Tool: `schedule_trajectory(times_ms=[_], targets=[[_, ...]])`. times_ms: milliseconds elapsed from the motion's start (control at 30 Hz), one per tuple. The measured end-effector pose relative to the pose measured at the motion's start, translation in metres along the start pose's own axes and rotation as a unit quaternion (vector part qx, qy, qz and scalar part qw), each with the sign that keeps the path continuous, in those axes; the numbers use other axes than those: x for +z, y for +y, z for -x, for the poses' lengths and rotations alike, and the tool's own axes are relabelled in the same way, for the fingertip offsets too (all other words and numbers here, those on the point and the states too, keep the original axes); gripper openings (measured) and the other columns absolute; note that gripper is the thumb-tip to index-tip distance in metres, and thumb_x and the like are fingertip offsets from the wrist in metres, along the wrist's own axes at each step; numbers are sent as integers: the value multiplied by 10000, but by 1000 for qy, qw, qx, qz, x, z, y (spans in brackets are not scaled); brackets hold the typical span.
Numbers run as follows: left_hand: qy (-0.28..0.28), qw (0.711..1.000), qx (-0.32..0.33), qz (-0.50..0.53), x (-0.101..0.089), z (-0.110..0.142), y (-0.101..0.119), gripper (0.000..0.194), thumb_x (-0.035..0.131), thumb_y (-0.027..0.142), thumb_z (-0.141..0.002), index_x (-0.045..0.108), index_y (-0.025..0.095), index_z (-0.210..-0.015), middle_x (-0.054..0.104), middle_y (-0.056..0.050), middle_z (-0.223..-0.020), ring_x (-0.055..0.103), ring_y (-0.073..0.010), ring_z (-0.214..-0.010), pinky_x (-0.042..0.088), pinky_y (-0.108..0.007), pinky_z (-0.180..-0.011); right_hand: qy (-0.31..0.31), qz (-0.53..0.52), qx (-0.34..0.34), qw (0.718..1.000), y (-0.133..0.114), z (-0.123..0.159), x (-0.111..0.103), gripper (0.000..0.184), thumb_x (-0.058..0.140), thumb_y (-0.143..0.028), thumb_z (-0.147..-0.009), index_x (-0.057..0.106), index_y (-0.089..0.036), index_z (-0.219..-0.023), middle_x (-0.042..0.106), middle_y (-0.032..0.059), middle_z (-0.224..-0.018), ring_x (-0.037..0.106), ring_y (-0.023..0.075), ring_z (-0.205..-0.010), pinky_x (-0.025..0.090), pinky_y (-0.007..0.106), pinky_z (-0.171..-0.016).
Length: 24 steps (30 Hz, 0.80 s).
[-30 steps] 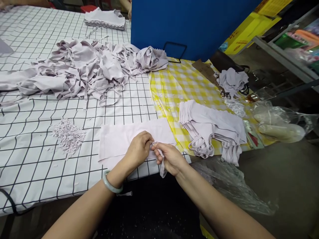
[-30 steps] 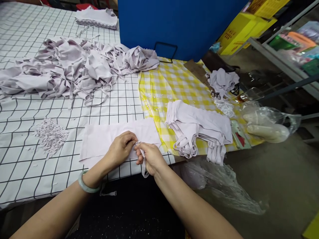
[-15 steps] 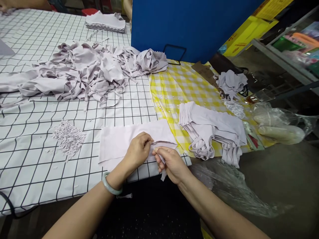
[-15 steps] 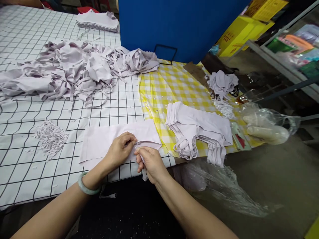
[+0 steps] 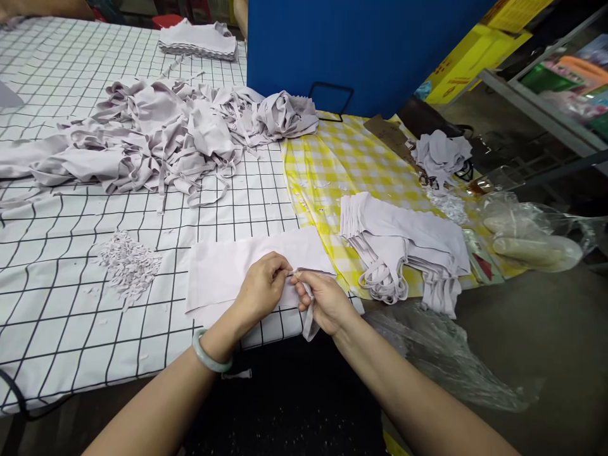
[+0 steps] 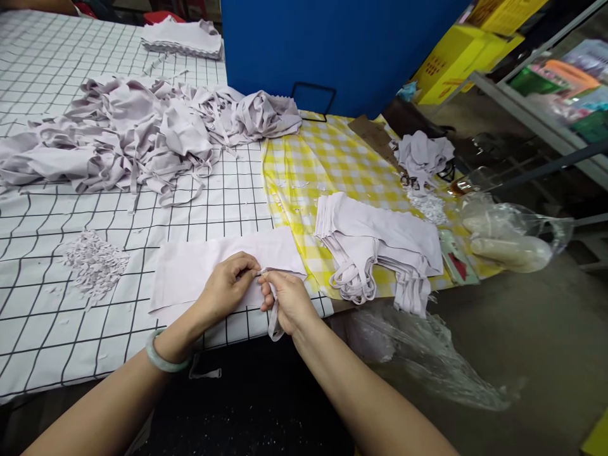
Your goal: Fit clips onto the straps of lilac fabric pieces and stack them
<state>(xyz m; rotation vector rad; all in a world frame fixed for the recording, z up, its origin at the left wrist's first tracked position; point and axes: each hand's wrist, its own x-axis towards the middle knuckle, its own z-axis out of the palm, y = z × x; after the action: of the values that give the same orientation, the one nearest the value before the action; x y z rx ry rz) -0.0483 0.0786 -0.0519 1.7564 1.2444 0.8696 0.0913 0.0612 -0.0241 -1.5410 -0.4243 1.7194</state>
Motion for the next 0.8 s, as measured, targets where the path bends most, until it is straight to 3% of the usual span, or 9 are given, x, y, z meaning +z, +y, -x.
schedule_trajectory(times_ms=[100, 233, 367, 500, 600, 700, 800], targets=[[-9, 1000, 17, -16, -4, 0, 0, 194, 515, 36, -863, 651, 168, -823, 685, -42, -895, 644, -165, -830, 520, -311, -780, 7, 7, -9, 1000, -1, 1, -4, 140, 685, -274, -676, 652, -141, -653, 492, -59, -483, 383, 48, -366, 410, 191, -376], [-95, 994, 52, -29, -20, -9, 4, 176, 520, 102, -891, 681, 172, -876, 719, -59, -965, 671, -177, -881, 553, -333, -828, -46, 87, 0, 995, 4, 27, -21, 349, 664, -495, -796, 665, -146, -814, 606, -4, -579, 505, 107, -441, 488, 273, -485], [-117, 971, 138, -155, -24, -22, 2, 285, 442, 202, -975, 694, 136, -1090, 708, -122, -1178, 642, -244, -1111, 511, -441, -999, -21, 245, -106, 963, 27, 68, -46, 439, 608, -561, -865, 622, -176, -1076, 668, 11, -683, 620, 175, -688, 493, 321, -724], [-160, 920, 166, -316, -7, -27, -6, 493, 449, 340, -1003, 464, 144, -1455, 399, -125, -1566, 323, -350, -1461, 243, -608, -1187, 58, 294, -194, 934, 66, 88, -67, 455, 570, -497, -904, 521, -204, -1249, 657, -5, -733, 633, 200, -786, 465, 364, -849], [-169, 905, 146, -361, 4, -28, -10, 565, 432, 390, -1008, 363, 163, -1521, 269, -118, -1624, 222, -346, -1503, 168, -607, -1209, 55, 276, -201, 938, 91, 84, -79, 405, 549, -477, -911, 541, -197, -1203, 644, -1, -717, 652, 215, -814, 476, 392, -879], [-183, 911, 134, -345, 3, -32, -9, 554, 453, 384, -999, 391, 164, -1504, 277, -123, -1620, 213, -334, -1508, 152, -595, -1216, 86, 218, -245, 941, 104, 79, -91, 386, 590, -477, -877, 584, -193, -1138, 693, 78, -940, 661, 242, -966, 495, 418, -916], [-164, 945, 131, -252, -16, -31, -7, 458, 493, 301, -977, 509, 144, -1406, 430, -132, -1547, 305, -298, -1480, 249, -531, -1208, 156, 222, -347, 898, 108, 82, -95, 354, 624, -443, -869, 627, -212, -1139, 624, 127, -1223, 596, 253, -1140, 471, 426, -991]])
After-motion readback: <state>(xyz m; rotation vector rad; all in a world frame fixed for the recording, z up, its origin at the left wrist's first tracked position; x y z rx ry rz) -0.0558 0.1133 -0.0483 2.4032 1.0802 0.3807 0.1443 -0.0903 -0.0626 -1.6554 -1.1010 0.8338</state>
